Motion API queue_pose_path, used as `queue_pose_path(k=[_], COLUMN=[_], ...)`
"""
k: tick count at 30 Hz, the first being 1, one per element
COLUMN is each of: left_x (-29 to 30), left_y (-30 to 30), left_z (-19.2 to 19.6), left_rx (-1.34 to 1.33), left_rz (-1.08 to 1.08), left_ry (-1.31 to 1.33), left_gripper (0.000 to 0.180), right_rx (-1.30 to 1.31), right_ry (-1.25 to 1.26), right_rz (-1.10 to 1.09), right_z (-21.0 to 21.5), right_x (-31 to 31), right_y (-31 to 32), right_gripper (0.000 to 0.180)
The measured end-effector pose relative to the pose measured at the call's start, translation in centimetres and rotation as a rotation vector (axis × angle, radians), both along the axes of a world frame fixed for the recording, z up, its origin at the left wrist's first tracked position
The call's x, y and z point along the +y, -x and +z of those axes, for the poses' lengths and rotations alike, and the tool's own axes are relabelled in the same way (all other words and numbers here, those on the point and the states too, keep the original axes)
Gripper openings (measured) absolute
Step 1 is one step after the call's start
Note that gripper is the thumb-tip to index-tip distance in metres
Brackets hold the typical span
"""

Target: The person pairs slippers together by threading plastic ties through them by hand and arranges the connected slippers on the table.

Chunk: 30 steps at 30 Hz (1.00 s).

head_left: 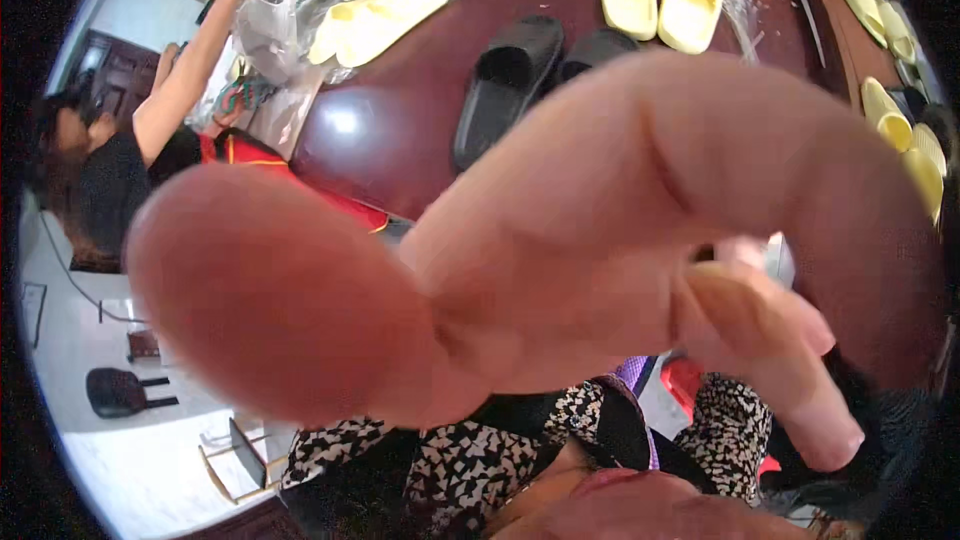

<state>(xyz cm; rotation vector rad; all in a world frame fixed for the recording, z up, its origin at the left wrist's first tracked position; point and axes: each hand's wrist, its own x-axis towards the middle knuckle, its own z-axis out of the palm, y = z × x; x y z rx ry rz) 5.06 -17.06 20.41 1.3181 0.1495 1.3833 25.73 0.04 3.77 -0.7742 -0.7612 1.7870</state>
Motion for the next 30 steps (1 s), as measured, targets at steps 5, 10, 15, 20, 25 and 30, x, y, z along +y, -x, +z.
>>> queue_pose_path(k=[5, 10, 15, 20, 25, 30], left_x=[4.6, -1.6, 7.9, 10.0, 10.9, 14.4], left_y=[-10.1, -0.4, -3.1, -4.7, -2.5, 1.9], left_z=[-4.7, -3.6, -2.6, -8.8, -9.8, -11.0], left_rx=[0.173, 0.328, 0.521, 0.548, 0.458, 0.306], left_rz=[0.123, 0.203, 0.408, 0.195, 0.241, 0.511], left_ry=[-0.012, -0.06, -0.211, 0.349, 0.376, 0.445], left_gripper=[0.041, 0.039, 0.039, 0.042, 0.029, 0.03], right_rx=[-0.004, -0.014, -0.127, -0.114, -0.635, -1.134], right_ry=[-0.01, -0.03, -0.185, -0.407, -0.694, -1.438], right_rz=[0.007, -0.091, -0.235, -0.101, 0.059, -0.442], right_z=[0.4, -0.5, 4.7, 8.2, 11.4, 15.7], right_x=[1.6, 1.4, -0.3, -2.9, -1.7, -4.0], right_y=[0.0, -3.7, 1.1, 2.6, 2.7, 2.0], right_gripper=[0.018, 0.019, 0.018, 0.017, 0.02, 0.029])
